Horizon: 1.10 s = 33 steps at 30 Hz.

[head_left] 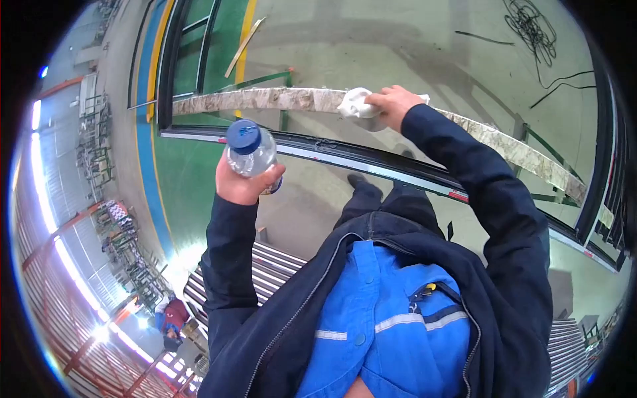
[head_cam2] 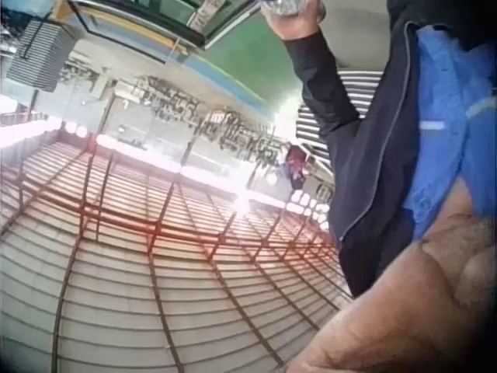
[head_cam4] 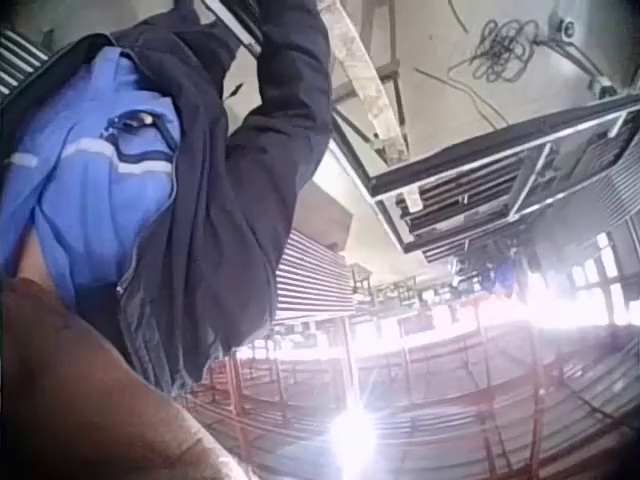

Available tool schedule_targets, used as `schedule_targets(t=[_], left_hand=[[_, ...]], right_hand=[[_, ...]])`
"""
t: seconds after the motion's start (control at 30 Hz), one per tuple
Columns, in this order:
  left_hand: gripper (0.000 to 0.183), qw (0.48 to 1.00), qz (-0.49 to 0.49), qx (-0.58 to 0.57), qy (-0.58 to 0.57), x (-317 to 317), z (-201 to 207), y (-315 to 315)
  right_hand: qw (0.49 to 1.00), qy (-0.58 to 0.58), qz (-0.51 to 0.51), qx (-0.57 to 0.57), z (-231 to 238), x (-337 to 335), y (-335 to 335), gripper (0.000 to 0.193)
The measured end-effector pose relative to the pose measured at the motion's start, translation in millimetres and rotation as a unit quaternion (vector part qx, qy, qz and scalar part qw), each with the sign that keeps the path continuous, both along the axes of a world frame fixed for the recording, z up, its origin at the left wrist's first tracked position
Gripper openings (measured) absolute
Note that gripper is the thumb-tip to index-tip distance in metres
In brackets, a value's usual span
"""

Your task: Wiping down a long metal beam or structural frame using a cleaning cloth and liquid from a bottle.

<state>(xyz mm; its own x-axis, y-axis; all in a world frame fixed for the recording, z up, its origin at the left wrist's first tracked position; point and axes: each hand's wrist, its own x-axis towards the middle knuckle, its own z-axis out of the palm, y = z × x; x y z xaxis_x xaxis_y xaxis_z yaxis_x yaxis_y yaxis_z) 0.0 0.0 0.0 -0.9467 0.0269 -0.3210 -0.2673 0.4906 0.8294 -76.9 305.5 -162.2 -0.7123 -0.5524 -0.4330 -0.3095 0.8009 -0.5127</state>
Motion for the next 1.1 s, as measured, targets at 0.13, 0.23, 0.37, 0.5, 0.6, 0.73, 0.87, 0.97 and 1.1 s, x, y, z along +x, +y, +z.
schedule_targets(t=[0.13, 0.23, 0.37, 0.5, 0.6, 0.73, 0.87, 0.97, 1.1], left_hand=[[0.065, 0.997, -0.041, -0.070, 0.018, -11, -23, -12], [0.067, 0.993, -0.050, -0.104, 0.034, -7, -42, -24], [0.067, 0.960, -0.112, -0.231, 0.108, -12, -65, -46], [0.060, 0.925, -0.169, -0.288, 0.182, -29, -73, -57], [0.053, 0.833, -0.245, -0.413, 0.274, -44, -69, -52], [0.038, 0.742, -0.327, -0.479, 0.335, -70, -84, -55], [0.032, 0.646, -0.409, -0.517, 0.386, -96, -100, -43], [0.029, 0.599, -0.451, -0.497, 0.437, -105, -113, -28], [0.028, 0.551, -0.502, -0.501, 0.439, -116, -111, -8]], right_hand=[[0.962, 0.028, -0.144, -0.230, -19, -3, 44, 0.046], [0.880, -0.145, -0.264, -0.367, -11, -2, 75, 0.043], [0.860, -0.203, -0.278, -0.378, 4, -3, 102, 0.042], [0.861, -0.207, -0.273, -0.375, 15, 0, 103, 0.042], [0.860, -0.221, -0.261, -0.378, 16, 2, 102, 0.043], [0.857, -0.215, -0.273, -0.380, 16, 5, 102, 0.043], [0.863, -0.209, -0.293, -0.356, 17, 14, 107, 0.042], [0.858, -0.224, -0.297, -0.353, 14, 22, 114, 0.046], [0.851, -0.216, -0.316, -0.360, 19, 34, 120, 0.046]])
